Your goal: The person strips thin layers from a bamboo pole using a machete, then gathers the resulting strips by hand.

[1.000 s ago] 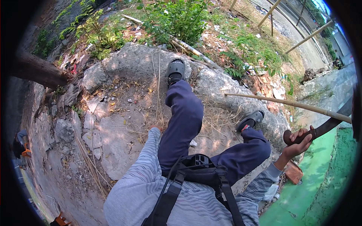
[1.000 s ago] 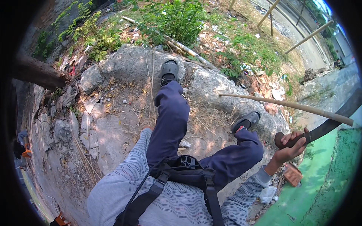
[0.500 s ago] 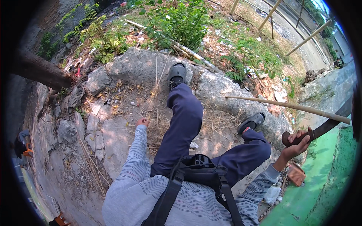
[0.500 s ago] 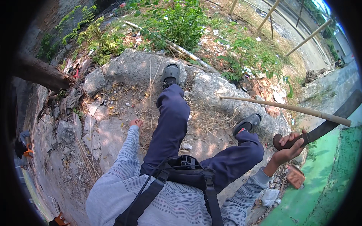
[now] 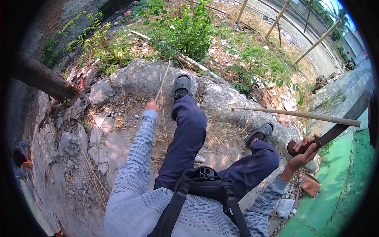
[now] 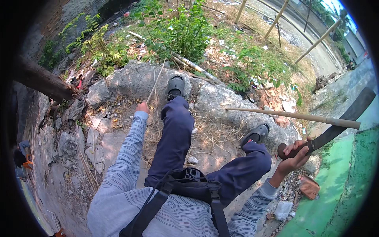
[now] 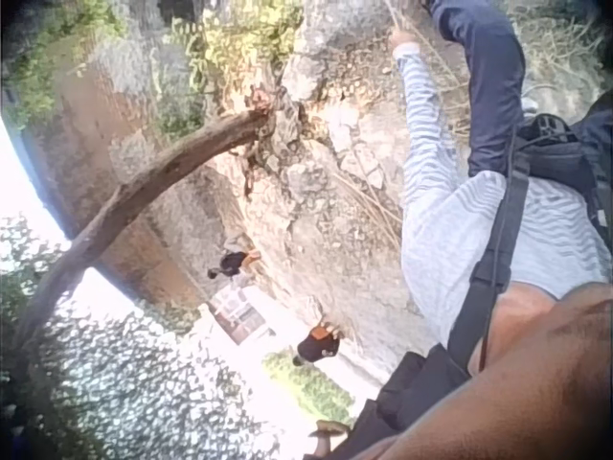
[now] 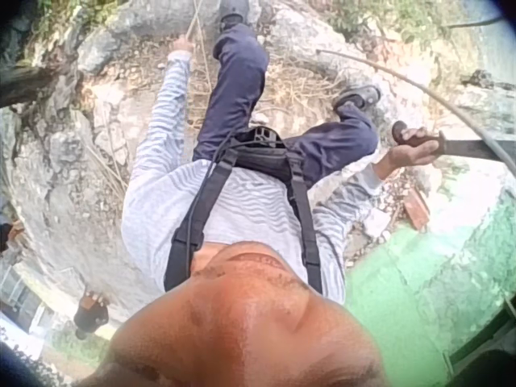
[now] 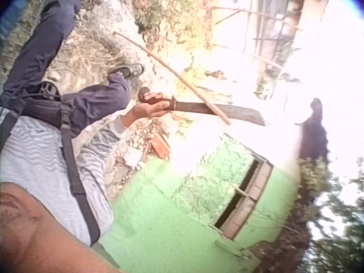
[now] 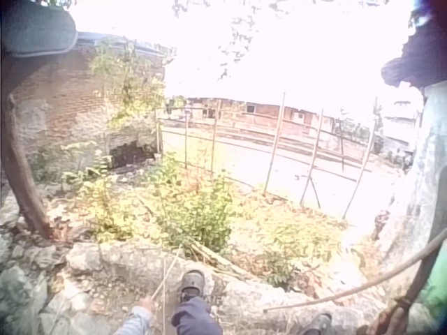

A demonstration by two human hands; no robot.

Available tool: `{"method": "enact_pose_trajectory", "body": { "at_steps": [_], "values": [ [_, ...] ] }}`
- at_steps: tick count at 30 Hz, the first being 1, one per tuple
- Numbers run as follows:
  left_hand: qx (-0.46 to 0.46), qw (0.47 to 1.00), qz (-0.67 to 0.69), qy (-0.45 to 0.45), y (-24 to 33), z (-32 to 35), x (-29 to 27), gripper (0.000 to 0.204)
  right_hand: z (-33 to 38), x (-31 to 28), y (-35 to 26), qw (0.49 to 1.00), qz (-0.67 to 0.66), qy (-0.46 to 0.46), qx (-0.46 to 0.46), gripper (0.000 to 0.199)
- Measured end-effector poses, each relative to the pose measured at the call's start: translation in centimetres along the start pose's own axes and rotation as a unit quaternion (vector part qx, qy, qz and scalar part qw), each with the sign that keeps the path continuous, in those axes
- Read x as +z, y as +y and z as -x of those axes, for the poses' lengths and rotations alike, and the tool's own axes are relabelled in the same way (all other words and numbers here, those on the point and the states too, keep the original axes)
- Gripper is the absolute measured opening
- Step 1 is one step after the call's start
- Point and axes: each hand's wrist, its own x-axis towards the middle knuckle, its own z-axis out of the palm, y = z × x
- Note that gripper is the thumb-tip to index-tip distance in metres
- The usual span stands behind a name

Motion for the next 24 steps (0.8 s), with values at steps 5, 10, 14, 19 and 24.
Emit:
{"method": "enact_pose_trajectory", "body": {
  "at_steps": [5, 10, 14, 19, 24],
  "values": [
    [0.14, 0.984, -0.105, 0.009, 9.4, -2.9, -9.7, 0.038, 0.2, 0.2, 0.0, 1.0, -0.019, -0.014, 0.002, 0.046],
    [0.211, 0.962, -0.17, -0.044, 17.7, -6.4, -9.0, 0.033, 0.1, 0.3, -0.2, 1.0, -0.02, -0.006, -0.005, 0.046],
    [0.17, 0.978, -0.114, -0.044, 20.3, -7.5, -4.6, 0.034, 0.1, 0.0, 0.1, 1.0, -0.021, -0.009, -0.006, 0.044],
    [0.182, 0.972, -0.131, -0.066, 22.1, -6.5, -1.3, 0.035, 0.0, -1.0, 0.2, 1.0, -0.011, 0.006, -0.004, 0.043],
    [0.205, 0.964, -0.154, -0.075, 23.1, -7.4, -0.5, 0.036, -0.3, -1.6, 0.1, 1.0, -0.011, 0.026, 0.006, 0.042]
  ]
}}
